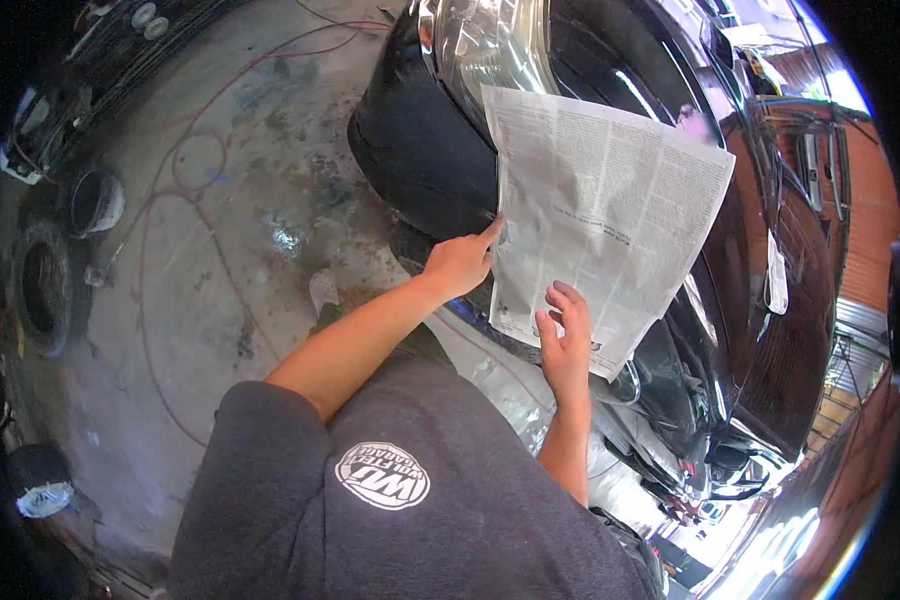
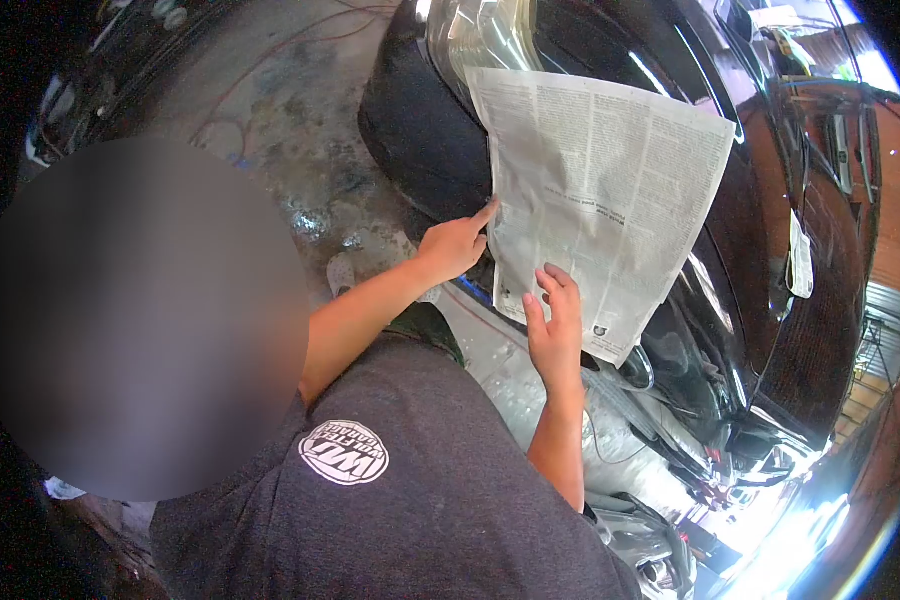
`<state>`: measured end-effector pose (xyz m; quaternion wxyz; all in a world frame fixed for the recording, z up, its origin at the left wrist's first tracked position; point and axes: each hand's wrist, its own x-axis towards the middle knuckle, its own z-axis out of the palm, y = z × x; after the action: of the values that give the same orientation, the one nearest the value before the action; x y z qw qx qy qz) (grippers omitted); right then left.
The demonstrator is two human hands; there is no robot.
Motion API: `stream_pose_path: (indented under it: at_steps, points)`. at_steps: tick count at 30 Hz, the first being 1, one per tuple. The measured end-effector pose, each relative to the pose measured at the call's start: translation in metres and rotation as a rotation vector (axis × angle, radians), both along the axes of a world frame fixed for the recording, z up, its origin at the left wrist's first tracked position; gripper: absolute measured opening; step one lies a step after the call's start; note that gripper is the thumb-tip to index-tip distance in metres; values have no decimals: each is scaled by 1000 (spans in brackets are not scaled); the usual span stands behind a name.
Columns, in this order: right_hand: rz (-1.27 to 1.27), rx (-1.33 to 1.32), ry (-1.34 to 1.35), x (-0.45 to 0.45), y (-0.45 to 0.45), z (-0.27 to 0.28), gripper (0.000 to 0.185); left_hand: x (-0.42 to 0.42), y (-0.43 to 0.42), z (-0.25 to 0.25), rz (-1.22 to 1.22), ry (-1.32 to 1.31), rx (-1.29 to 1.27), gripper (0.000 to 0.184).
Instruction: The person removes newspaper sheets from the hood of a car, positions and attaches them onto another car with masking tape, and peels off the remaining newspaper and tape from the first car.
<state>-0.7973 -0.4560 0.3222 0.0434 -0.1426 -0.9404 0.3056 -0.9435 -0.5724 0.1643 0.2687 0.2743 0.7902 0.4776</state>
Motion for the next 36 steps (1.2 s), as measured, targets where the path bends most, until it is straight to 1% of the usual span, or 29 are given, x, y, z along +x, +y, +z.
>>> stream_pose_path:
  at_steps: [1,4,8,11,13,15,16,17,19,22,25,28,31,34,36]
  points:
    - [-6,-3,-1,3,0,-2,35,0,-1,3,-14,-4,-19,73]
    - [-10,-4,-2,8,-1,-3,36,3,1,-9,-22,-79,67,75]
    - [1,0,1,3,-2,4,36,6,2,-12,24,-81,60,78]
    - [195,239,38,-38,-8,29,38,9,1,-10,18,-57,60,80]
    - [347,364,131,-87,-18,51,41,9,0,-5,14,-91,63,80]
    - [452,522,253,-142,-34,65,39,13,3,-6,29,-174,81,79]
    - [482,600,272,-169,-42,68,37,15,4,-7,40,-218,92,79]
    - [516,677,293,-195,-46,67,36,16,4,-7,44,-200,92,80]
    - [591,882,387,-248,-39,49,30,17,3,-7,60,-167,94,80]
    - [518,1178,77,-293,-44,39,30,13,-1,-3,34,-138,72,81]
    - [465,1216,-38,-308,-60,38,30,14,-5,-7,19,-109,122,80]
    - [437,1259,-145,-308,-70,30,32,13,-11,-9,-15,-89,116,77]
    - [373,1224,-209,-306,-71,20,36,13,-15,-11,-15,-42,132,75]
    - [338,1290,-12,-304,-66,9,39,14,-9,-20,21,-13,145,72]
    - [340,1259,-81,-301,-67,9,34,13,-13,-14,10,-51,139,71]
